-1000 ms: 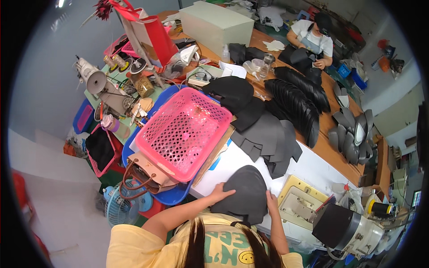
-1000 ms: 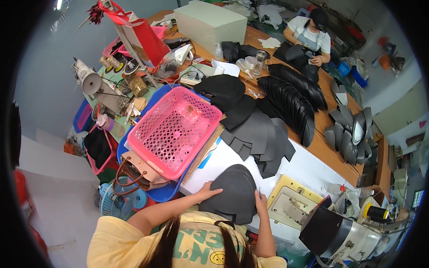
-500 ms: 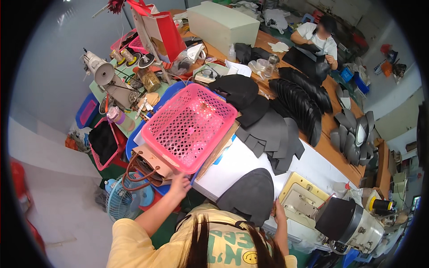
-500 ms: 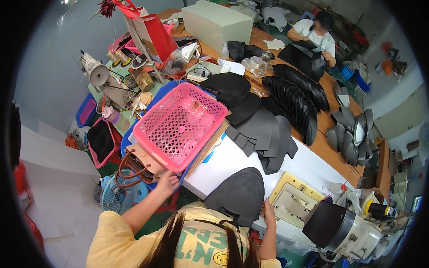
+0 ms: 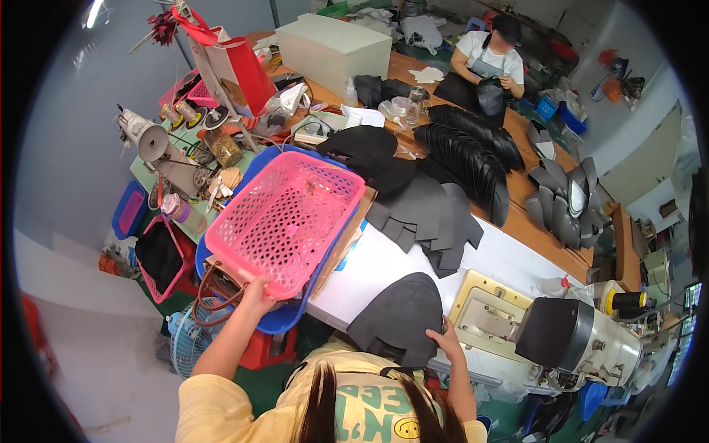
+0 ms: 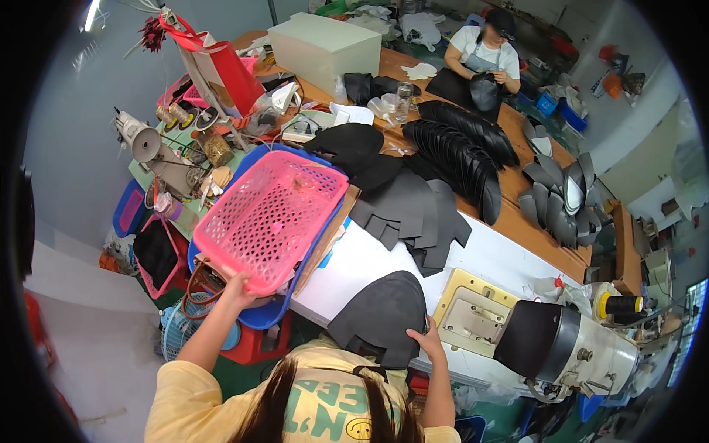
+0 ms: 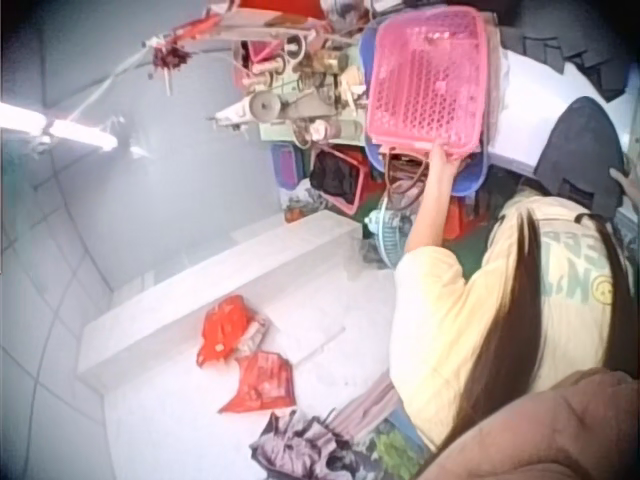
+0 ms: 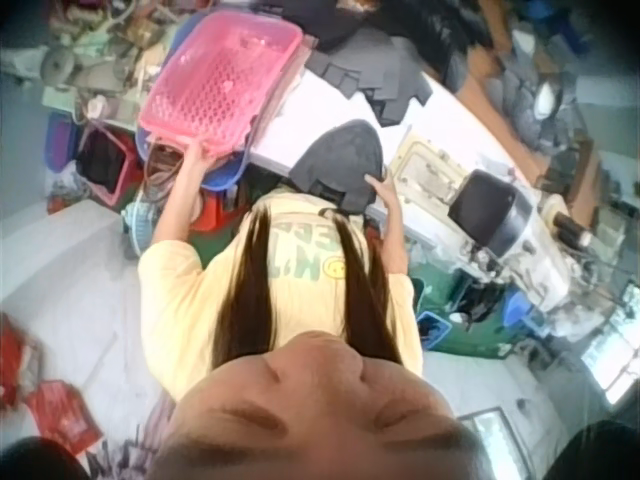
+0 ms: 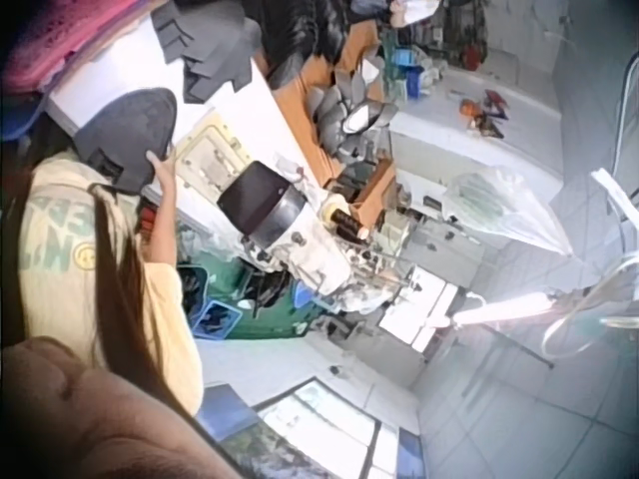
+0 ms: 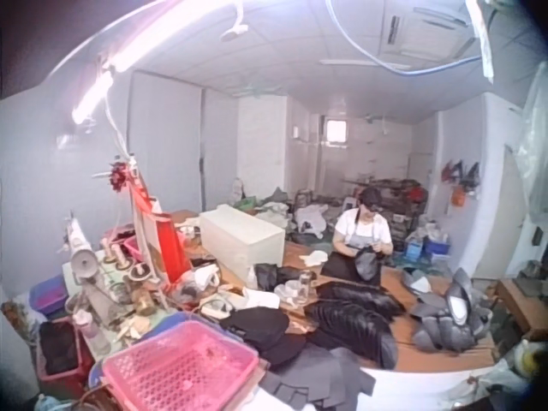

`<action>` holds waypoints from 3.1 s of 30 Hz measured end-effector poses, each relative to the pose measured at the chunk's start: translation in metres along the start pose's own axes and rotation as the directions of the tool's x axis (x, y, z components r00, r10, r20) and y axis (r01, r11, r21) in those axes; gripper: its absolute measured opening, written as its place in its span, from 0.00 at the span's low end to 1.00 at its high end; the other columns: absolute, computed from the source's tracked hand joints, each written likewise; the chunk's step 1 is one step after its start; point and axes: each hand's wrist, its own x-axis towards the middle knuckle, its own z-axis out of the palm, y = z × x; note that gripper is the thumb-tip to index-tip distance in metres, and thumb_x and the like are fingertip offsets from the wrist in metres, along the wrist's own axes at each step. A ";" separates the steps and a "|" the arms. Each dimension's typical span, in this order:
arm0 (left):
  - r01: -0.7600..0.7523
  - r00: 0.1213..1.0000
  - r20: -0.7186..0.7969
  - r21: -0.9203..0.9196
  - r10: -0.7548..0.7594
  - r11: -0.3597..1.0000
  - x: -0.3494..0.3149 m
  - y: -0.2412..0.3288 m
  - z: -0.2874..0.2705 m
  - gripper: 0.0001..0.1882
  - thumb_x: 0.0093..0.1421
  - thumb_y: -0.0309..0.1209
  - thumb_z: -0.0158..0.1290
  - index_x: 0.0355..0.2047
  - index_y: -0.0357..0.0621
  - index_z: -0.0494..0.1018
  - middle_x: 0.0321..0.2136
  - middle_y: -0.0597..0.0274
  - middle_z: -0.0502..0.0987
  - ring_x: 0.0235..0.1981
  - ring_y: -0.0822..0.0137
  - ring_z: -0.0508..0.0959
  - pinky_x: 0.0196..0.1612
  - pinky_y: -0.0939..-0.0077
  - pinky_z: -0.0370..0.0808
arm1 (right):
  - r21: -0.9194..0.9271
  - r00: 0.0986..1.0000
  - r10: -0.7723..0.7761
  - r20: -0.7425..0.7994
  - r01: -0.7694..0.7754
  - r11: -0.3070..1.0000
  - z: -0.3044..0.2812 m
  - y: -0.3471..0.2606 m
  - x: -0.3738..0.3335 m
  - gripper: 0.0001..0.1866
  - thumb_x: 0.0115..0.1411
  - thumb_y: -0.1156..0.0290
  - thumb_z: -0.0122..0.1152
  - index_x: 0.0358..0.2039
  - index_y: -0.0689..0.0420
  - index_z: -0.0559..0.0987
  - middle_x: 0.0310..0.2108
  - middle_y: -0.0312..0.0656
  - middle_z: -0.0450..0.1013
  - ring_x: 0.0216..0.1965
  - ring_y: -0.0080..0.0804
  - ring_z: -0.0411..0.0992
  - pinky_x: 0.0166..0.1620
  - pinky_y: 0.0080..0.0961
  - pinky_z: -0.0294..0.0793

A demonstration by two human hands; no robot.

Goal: The person handles black fabric pieces, folding and aligning them on a work table. They use a small yellow tool to press or mark the fabric edges and then place the prepared pieces into a pink basket. The person repeats this process for multiple fabric units.

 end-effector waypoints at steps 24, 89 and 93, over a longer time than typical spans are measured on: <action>0.247 0.662 0.344 0.739 -0.666 0.627 -0.117 -0.103 0.057 0.23 0.63 0.39 0.47 0.49 0.29 0.66 0.49 0.46 0.70 0.49 0.57 0.72 0.53 0.69 0.69 | 0.231 0.965 0.137 -0.223 -0.084 0.969 -0.049 0.063 -0.084 0.47 0.42 0.62 0.72 0.58 0.66 0.58 0.51 0.53 0.65 0.51 0.41 0.66 0.52 0.31 0.67; -0.636 0.771 0.622 0.741 0.137 0.214 0.171 -0.062 0.135 0.45 0.46 0.54 0.60 0.59 0.43 0.61 0.54 0.38 0.64 0.57 0.49 0.65 0.58 0.63 0.62 | -0.155 0.753 -0.561 -0.343 0.544 0.825 0.112 -0.127 0.074 0.21 0.51 0.75 0.59 0.47 0.63 0.70 0.34 0.51 0.74 0.38 0.41 0.74 0.42 0.31 0.71; -0.637 0.757 0.628 0.770 0.181 -0.011 0.143 -0.121 0.139 0.47 0.46 0.59 0.57 0.62 0.54 0.55 0.56 0.35 0.60 0.57 0.41 0.61 0.58 0.55 0.59 | -0.180 0.782 -0.531 -0.327 0.500 0.847 0.062 -0.093 0.056 0.18 0.53 0.73 0.59 0.45 0.64 0.72 0.35 0.47 0.73 0.37 0.34 0.72 0.42 0.29 0.70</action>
